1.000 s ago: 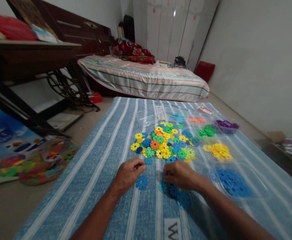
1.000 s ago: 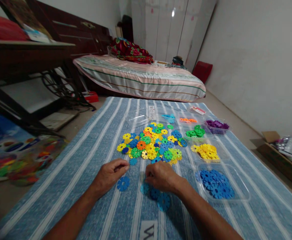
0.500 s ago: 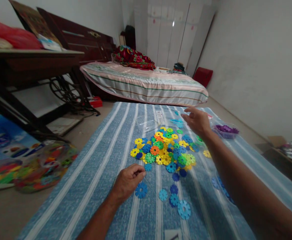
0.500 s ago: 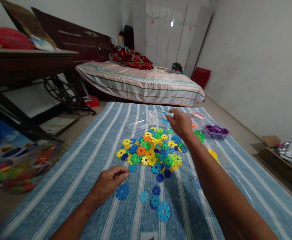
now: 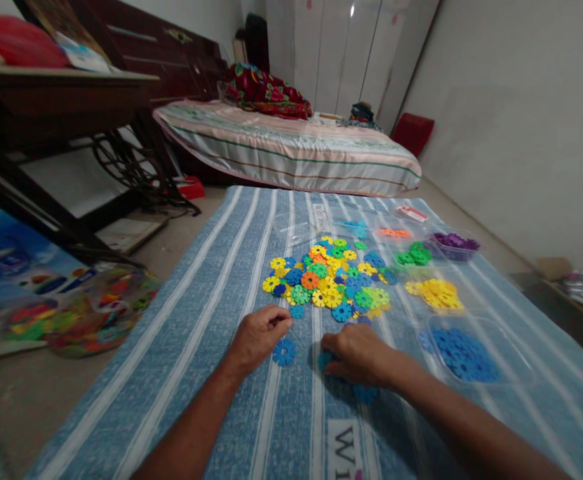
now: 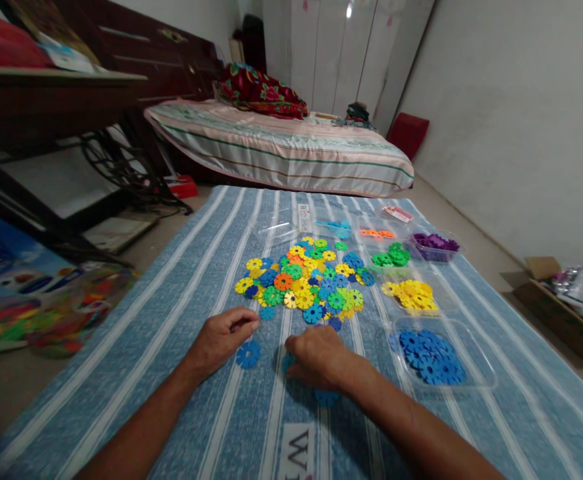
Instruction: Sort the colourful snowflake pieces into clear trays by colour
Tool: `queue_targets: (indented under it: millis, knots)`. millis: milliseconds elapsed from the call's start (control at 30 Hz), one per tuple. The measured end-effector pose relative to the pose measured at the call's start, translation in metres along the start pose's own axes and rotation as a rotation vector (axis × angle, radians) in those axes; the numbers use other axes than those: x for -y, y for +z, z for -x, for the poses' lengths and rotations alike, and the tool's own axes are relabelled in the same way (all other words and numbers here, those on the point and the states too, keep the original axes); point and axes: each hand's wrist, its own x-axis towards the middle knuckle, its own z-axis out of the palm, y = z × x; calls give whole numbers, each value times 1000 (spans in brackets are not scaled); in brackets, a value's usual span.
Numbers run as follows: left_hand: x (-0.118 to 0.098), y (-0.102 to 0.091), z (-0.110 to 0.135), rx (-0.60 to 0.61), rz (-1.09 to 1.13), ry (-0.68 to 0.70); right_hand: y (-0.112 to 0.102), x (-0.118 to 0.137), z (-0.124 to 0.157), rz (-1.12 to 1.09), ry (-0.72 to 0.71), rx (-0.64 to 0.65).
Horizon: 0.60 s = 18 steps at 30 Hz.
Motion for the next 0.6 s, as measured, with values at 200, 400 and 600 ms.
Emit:
queue_targets:
  millis: [200, 400, 600]
  knots:
    - [-1, 0, -1, -9, 0, -10, 11, -11, -4, -92, -8, -46]
    - [-1, 1, -1, -5, 2, -25, 11, -34, 4, -355, 16, -102]
    - [-1, -1, -1, 10, 8, -28, 4, -52, 2, -374, -21, -123]
